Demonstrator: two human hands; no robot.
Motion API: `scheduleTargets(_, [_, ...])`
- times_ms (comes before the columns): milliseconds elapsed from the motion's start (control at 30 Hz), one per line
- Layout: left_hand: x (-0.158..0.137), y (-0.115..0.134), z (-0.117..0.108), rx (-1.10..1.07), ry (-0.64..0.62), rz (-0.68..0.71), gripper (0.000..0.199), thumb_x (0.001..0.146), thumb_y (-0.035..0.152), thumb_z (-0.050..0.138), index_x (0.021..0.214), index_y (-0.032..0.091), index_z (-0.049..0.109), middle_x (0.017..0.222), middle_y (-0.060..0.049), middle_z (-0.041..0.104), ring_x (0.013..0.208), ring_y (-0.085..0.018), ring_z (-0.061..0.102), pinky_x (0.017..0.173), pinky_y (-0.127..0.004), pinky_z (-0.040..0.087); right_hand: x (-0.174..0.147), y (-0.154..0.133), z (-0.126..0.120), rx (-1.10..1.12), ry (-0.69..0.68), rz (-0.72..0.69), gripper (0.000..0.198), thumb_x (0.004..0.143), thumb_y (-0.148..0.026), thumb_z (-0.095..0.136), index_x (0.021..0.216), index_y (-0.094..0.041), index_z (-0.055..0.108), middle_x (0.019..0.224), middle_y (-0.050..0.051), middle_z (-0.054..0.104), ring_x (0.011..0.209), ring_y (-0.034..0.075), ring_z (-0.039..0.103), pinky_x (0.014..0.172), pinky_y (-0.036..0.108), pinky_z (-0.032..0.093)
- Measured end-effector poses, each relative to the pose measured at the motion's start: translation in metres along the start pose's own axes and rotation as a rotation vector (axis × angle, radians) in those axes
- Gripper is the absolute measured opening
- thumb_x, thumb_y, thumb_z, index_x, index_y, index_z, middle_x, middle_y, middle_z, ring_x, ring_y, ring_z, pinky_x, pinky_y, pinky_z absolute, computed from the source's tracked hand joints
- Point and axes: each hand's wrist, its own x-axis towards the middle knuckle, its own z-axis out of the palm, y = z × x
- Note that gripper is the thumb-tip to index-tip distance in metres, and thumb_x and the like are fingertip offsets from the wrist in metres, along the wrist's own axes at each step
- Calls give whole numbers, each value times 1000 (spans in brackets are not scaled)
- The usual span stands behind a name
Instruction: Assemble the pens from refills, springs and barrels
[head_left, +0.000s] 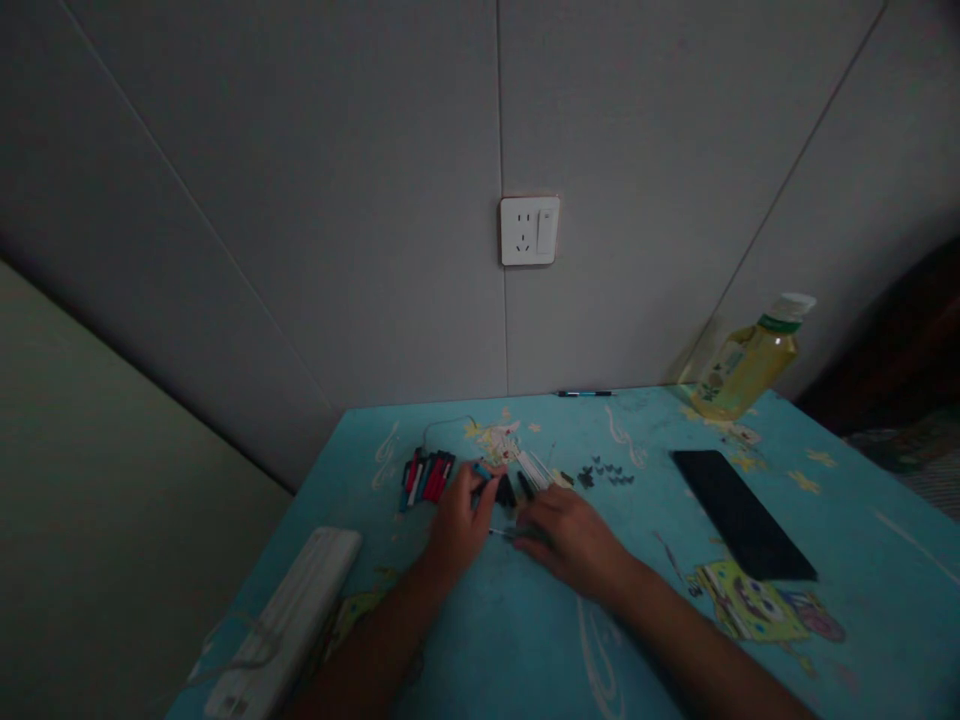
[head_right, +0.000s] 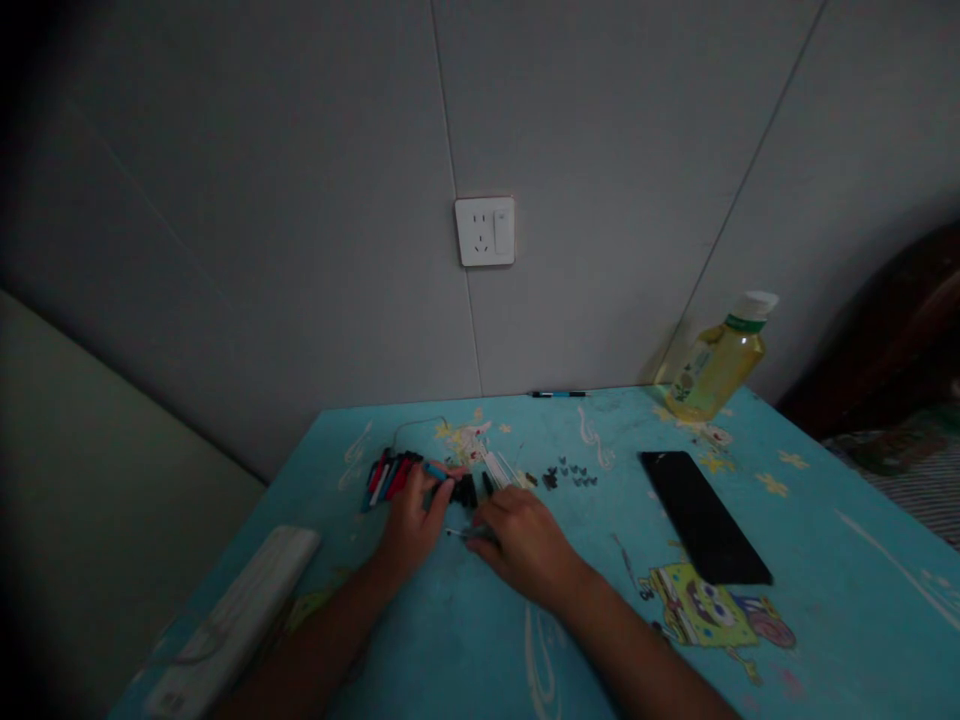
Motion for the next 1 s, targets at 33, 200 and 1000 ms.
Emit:
scheduleTargets(33, [1,0,0,-12,14,-3,17,83,27,67,99,23,64,93,-8,70,97,-26,64,96,-39,43,-1,0,2,-16,-24,-3,19,82,-37,71,94,-22,68,89,6,67,91,24,61,84,36,47])
scheduleTargets(200, [2,3,0,-40,2,23,17,86,29,63,102,24,62,104,-10,68,105,-27,61,100,-40,40,-2,2,11,-57,-58,-10,8,84,-28,69,89,-22,68,86,5,64,86,21,61,82,32,47])
scheduleTargets(1000, [4,7,-5,213,-46,208,21,93,26,49,103,23,68,95,-8,64,94,-24,58,86,-34,42,3,10,-10,42,169,125,14,95,-26,45,96,-21,58,82,3,65,72,17,62,67,26,46])
